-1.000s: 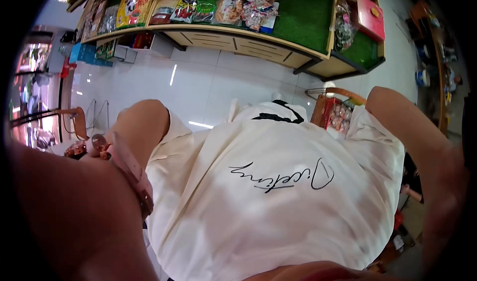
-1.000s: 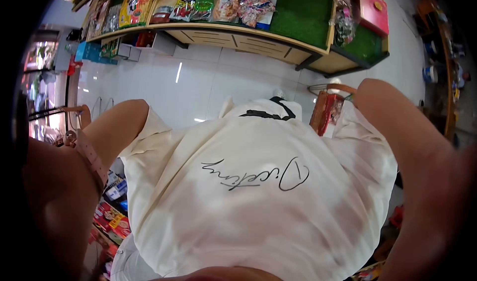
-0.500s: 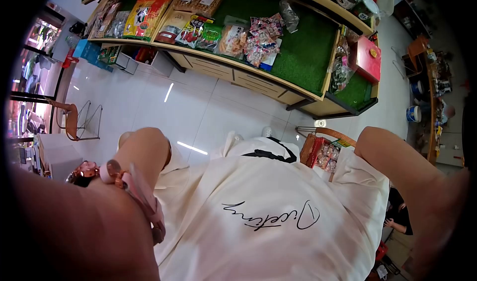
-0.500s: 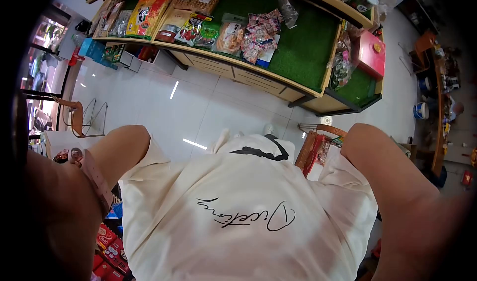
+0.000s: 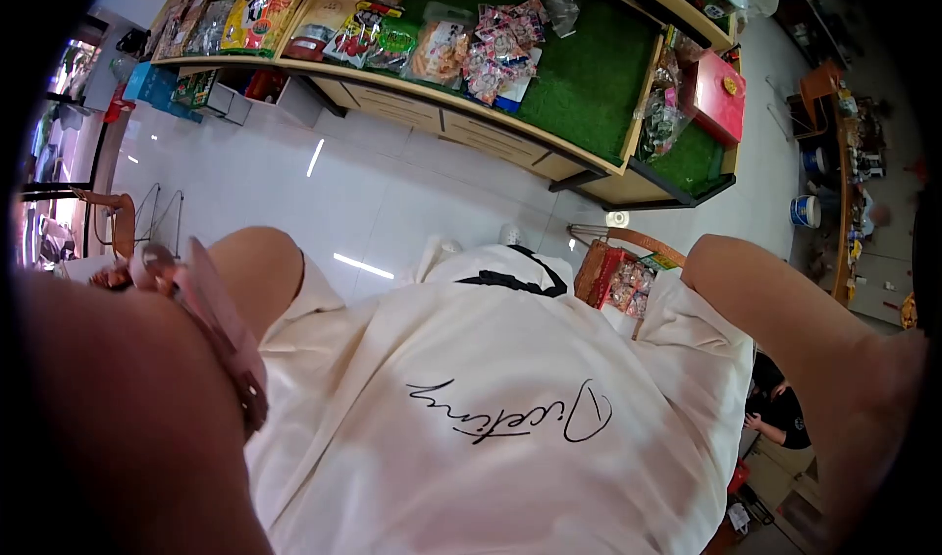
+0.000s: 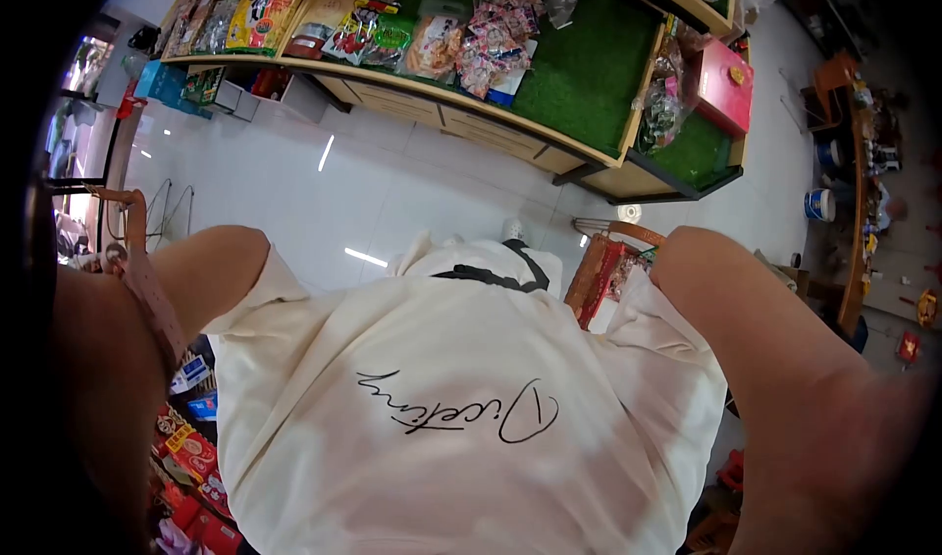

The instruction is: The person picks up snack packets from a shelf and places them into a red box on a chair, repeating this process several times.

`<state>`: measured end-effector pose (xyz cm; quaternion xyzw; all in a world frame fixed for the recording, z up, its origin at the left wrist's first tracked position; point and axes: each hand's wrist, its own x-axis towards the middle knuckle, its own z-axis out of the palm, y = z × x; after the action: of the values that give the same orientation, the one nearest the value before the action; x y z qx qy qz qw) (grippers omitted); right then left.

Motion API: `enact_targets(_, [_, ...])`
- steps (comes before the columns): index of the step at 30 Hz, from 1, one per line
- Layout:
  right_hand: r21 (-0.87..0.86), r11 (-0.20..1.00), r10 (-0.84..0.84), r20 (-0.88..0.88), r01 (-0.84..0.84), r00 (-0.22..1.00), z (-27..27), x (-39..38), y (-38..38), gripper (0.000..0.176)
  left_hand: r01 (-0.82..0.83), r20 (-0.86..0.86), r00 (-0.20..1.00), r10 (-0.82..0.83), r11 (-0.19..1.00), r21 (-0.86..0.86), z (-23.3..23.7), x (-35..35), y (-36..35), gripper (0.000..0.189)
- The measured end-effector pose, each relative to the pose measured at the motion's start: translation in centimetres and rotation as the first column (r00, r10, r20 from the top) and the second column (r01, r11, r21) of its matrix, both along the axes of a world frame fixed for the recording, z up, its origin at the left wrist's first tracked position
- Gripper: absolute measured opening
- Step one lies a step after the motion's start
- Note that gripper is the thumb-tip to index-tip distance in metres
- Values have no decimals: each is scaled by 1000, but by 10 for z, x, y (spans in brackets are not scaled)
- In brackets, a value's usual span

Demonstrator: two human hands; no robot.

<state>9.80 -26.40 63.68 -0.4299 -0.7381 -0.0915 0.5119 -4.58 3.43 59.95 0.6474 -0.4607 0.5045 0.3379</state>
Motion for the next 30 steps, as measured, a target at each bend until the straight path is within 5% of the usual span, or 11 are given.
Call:
enact_targets(14, [42,998,45,-84,-42,995,-19,0,8,23,-6,-114,993,8,1000,12,-9,9,-6,25])
enact_targets(30, [253,946,282,-347,-200,894,-103,-41,29,22,49,-88,995,-47,999,16,-13,24,-21,24])
